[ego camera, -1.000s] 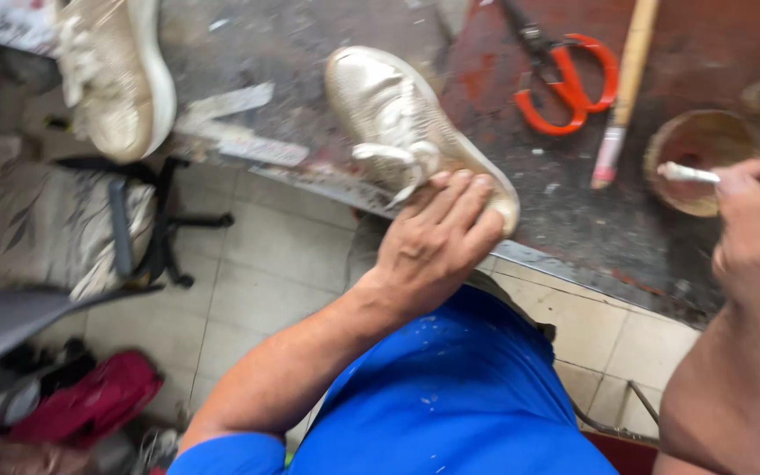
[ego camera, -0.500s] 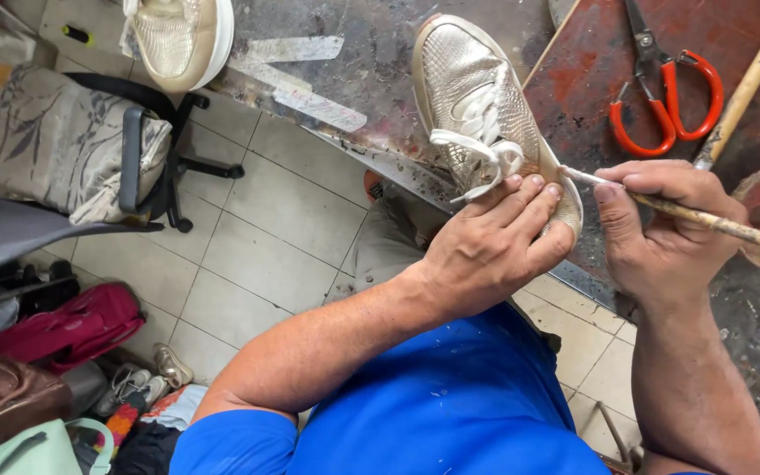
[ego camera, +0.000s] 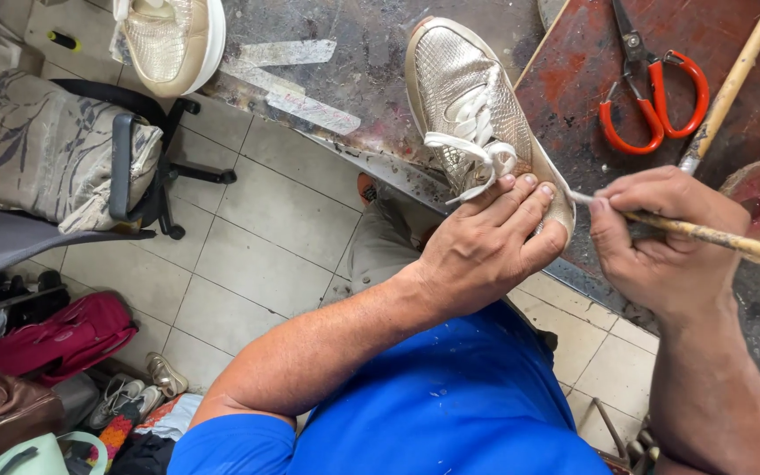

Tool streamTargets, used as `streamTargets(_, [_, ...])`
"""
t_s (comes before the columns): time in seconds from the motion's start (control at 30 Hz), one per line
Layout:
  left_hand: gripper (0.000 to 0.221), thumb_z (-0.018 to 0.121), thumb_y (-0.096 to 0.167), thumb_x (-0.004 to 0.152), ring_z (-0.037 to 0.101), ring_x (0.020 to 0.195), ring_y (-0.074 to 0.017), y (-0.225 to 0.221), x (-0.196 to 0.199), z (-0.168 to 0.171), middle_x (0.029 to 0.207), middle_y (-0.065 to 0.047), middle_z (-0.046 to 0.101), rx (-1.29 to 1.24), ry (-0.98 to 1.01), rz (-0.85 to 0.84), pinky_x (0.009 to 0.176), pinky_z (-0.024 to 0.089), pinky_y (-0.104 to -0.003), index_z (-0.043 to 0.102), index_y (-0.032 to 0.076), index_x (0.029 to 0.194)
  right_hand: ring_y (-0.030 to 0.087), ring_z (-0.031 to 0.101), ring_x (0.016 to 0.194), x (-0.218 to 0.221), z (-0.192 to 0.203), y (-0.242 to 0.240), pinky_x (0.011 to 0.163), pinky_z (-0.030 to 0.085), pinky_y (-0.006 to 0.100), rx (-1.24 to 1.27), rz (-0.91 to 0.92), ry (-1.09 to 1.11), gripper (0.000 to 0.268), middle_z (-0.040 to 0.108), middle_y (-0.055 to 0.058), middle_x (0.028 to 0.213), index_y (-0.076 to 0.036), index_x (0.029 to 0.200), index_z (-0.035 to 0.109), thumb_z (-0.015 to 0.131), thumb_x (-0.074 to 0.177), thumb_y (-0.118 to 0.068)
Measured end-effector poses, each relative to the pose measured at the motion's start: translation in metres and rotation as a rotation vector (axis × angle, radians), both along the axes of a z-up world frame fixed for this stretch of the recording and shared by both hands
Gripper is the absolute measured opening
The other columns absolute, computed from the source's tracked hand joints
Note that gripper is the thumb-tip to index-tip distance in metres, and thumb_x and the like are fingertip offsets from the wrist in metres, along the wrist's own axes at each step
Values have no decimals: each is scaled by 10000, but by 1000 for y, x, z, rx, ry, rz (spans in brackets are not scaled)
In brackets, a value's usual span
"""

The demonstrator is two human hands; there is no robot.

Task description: Applying a substance to the edge of a shoe sole using a brush at a repair bench

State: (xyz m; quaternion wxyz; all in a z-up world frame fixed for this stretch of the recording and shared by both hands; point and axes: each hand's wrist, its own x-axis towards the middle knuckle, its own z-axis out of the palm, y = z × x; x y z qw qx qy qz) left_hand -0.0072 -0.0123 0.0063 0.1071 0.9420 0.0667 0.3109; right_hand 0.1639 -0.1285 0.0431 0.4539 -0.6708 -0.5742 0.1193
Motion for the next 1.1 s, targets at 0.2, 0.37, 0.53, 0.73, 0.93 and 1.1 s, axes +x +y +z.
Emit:
streamTargets(0.2, [78,571,83,1025,711,1163,-356,-1,0,-3,1202,-187,723,-10,4,-14,1082,517,-446,595,104,1095,299,651,861,6,-3,-18,824,529,374,-54,-101,85,169,661,259,977,109,968,627,769,1015,188])
streamTargets(0.37, [78,558,60,1020,717,1149,-344,0,0,-3,1194,-173,731,4,-15,-8,1070,516,-434,604,102,1068,318,680,891,7,-14,-18,851,553,384,-9,-107,58,196,668,275,995,108,1000,623,784,1038,214])
streamTargets(0.53, [56,577,72,1017,715,1143,-358,-1,1,-4,1193,-190,722,-15,-22,-27,1072,504,-445,622,97,1041,276,648,812,5,-5,-16,761,522,363,-82,-83,-18,180,674,240,960,86,956,639,786,1008,174])
streamTargets(0.73, [63,587,95,1029,714,1153,-323,-1,1,-4,1211,-162,722,17,-13,8,1066,507,-417,647,111,1019,205,596,773,2,4,-14,726,473,323,-208,-117,-11,183,648,140,909,24,915,639,761,1022,109])
streamTargets(0.93, [68,578,89,1026,711,1164,-323,-1,1,-4,1216,-163,720,9,-9,9,1075,495,-421,643,108,1025,330,705,883,7,-5,-8,838,582,396,-14,25,0,162,696,281,974,109,980,623,771,1007,171])
streamTargets(1.1, [83,568,92,1042,716,1154,-326,-1,1,-3,1211,-164,720,0,-24,3,1063,507,-424,648,99,1023,307,710,899,6,-17,-13,807,570,366,30,12,11,177,710,270,998,49,938,604,760,1008,95])
